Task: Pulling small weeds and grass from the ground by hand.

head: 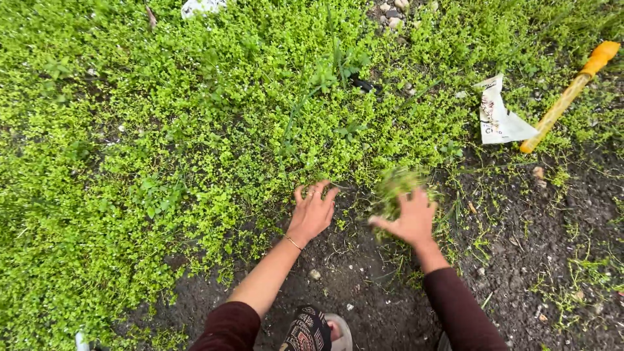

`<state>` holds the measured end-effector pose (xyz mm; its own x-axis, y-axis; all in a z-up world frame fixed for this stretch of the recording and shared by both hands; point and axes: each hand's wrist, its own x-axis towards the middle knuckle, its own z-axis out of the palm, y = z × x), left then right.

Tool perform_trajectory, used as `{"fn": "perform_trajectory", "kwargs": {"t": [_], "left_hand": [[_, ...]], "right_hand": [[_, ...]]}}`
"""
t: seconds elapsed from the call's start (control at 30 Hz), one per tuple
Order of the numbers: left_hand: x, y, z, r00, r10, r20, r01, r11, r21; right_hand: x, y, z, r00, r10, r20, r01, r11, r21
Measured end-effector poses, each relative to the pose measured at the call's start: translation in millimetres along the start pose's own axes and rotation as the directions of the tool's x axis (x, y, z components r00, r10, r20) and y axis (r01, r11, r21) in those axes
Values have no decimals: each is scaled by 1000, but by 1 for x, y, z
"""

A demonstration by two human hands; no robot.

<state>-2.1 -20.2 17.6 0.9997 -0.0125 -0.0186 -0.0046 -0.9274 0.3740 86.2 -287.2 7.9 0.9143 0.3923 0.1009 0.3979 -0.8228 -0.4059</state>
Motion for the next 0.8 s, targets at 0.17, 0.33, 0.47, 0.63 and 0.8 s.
{"fn": "perform_trajectory", "kwargs": {"t": [0.17, 0.33, 0.47, 0.63, 0.8], "left_hand": [[-4, 7, 22, 985, 167, 47, -170, 982, 78], [-4, 9, 38, 968, 227, 105, -238, 966, 106], [-5, 12, 38, 966, 219, 137, -235, 966, 108], [-4, 22, 13, 932, 266, 247, -263, 964, -49], [0, -1, 70, 889, 309, 337, -354, 932, 80]], "right_hand": [[-9, -11, 22, 934, -104, 342, 221, 921, -322], [15, 31, 73, 902, -217, 373, 345, 881, -323], [33, 62, 101, 990, -107, 90, 116, 987, -113], [68, 94, 43, 814, 550, -185, -394, 758, 520], [106, 81, -30, 954, 295, 61, -300, 917, 262]]}}
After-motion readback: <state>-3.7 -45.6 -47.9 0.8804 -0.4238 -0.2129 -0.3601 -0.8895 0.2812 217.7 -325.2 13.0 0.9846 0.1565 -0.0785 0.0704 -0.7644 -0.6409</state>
